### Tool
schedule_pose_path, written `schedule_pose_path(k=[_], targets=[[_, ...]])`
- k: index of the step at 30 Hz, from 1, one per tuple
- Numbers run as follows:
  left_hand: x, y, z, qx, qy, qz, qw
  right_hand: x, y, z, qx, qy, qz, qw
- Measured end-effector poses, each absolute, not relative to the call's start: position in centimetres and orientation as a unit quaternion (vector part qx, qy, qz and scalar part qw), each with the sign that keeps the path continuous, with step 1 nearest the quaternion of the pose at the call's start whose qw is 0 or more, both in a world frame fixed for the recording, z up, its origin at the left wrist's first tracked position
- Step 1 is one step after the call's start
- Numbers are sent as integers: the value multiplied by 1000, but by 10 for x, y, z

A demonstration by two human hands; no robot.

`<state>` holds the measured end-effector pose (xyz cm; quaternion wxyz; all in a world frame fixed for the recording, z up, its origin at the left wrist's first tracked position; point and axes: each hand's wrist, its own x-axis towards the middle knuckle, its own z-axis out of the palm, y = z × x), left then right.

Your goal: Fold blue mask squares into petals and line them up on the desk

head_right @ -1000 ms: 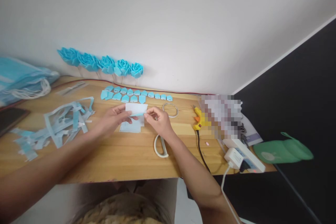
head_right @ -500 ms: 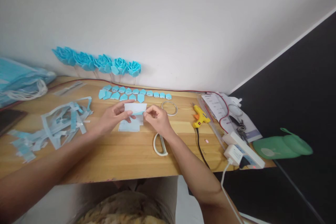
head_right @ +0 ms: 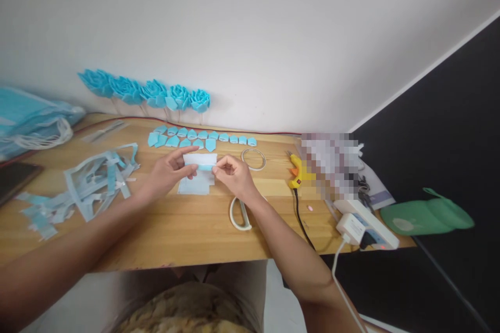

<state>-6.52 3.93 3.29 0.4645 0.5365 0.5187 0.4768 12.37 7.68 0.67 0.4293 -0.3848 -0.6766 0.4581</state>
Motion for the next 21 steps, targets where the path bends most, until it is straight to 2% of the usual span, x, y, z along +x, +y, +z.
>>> schedule_pose_path(k=[5,9,14,21], targets=[[-66,40,31,528,517,486,466,125,78,7,-377,-625,535,425],[-65,39,32,529,513,489,468,125,79,6,-359,-620,581,386],[-64,39,30,533,503,485,476,124,75,6,-388,-688,509,343],[-64,39,30,549,498,474,476,126,76,2,-411,-697,473,350]])
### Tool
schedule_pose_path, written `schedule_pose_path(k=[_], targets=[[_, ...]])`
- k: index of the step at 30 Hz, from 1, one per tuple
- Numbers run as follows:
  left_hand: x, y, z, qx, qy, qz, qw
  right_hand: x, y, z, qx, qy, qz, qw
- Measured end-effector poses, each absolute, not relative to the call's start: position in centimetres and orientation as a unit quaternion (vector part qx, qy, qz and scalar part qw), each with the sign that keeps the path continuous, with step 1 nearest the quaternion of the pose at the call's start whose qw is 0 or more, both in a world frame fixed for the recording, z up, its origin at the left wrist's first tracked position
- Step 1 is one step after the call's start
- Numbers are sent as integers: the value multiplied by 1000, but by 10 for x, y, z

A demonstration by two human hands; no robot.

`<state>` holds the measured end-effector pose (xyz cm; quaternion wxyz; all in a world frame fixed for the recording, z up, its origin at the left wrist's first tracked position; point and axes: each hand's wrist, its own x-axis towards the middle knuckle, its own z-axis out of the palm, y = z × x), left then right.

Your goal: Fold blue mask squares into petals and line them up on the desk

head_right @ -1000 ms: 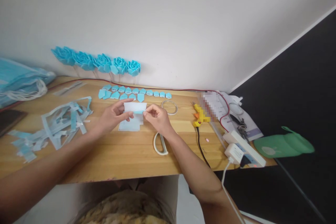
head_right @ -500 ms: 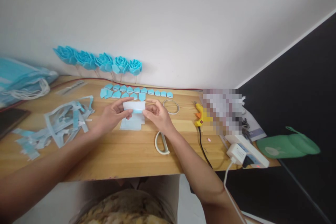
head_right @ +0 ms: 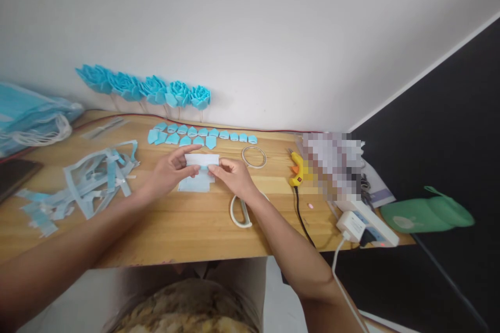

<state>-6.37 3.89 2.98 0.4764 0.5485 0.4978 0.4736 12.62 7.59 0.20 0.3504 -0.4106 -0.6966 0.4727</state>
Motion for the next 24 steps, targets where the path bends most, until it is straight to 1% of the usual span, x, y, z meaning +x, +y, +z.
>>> schedule_pose_path(k=[4,13,19,24], targets=[[-64,39,31,549,501,458,488,126,76,2,-411,-690,478,356],[-66,42,23,552,486,476,483,126,76,3,-406,-697,472,356],[-66,42,24,551,490,483,472,127,74,2,-413,-703,494,301],[-64,42,22,563,481,484,467,127,74,3,-419,-714,484,284]])
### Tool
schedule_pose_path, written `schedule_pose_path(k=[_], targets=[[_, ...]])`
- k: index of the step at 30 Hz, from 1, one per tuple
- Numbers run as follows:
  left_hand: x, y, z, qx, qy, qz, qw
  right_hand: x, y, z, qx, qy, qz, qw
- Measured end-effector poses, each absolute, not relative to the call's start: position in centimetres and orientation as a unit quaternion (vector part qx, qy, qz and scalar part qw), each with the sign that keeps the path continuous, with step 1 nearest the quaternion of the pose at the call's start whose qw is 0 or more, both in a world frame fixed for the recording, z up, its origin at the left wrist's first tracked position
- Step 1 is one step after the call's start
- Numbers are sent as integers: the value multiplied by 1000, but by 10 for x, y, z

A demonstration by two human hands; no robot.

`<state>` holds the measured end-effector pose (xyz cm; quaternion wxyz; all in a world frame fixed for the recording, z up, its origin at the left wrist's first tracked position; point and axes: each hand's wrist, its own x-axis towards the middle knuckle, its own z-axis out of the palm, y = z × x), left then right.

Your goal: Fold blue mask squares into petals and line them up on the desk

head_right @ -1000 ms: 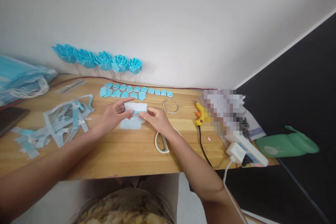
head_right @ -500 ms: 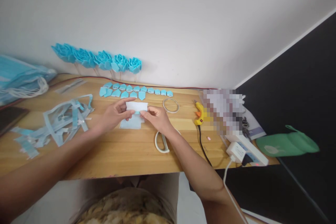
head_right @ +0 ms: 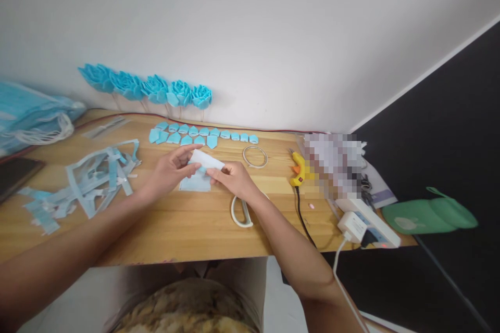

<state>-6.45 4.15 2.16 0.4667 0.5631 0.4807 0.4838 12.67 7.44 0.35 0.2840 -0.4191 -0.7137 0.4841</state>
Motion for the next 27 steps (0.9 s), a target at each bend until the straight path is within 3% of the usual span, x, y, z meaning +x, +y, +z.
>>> schedule_pose_path(k=[21,27], targets=[[-67,40,22,503,482,535,478,126,73,6,-437,-730,459,254],[-70,44,14,478,442,527,546,125,72,12,-402,-714,497,288]])
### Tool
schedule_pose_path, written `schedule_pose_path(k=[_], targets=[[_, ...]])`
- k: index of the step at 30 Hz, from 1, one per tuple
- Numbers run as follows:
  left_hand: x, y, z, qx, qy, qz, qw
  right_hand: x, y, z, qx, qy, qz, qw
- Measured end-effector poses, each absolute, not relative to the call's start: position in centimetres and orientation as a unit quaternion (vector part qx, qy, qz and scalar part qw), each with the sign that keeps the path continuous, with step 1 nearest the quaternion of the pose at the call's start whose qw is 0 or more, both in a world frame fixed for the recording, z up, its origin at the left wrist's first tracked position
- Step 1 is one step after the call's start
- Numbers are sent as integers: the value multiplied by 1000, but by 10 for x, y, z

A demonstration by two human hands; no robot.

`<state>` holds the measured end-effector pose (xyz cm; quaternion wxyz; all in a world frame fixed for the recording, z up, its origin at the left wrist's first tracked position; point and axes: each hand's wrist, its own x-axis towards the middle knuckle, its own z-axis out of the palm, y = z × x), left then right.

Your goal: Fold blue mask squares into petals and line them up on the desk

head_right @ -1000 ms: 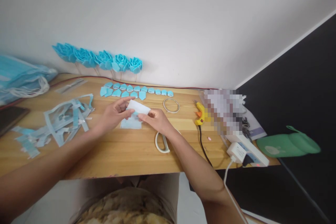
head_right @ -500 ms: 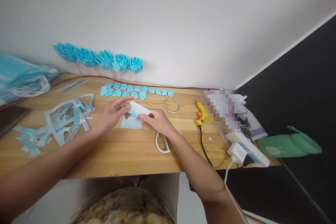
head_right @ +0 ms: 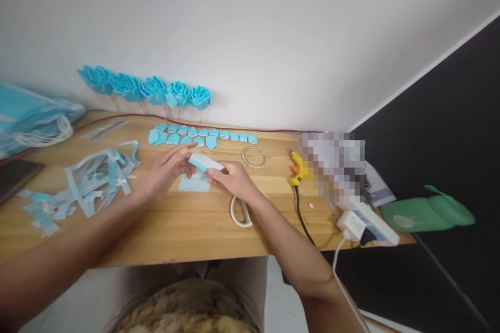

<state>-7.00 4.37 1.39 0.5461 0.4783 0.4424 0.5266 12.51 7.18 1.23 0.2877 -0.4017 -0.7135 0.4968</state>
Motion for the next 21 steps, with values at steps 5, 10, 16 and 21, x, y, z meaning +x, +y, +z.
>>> schedule_pose_path(k=[5,10,16,21], targets=[[-68,43,16,553,480,421,534,124,72,12,-398,-704,500,312],[-66,42,19,540,520,412,518,124,73,9,-385,-696,522,309],[-67,42,21,531,530,408,520,126,74,12,-394,-695,499,334],[-66,41,27,533,546,388,516,126,74,11,-405,-697,479,348]])
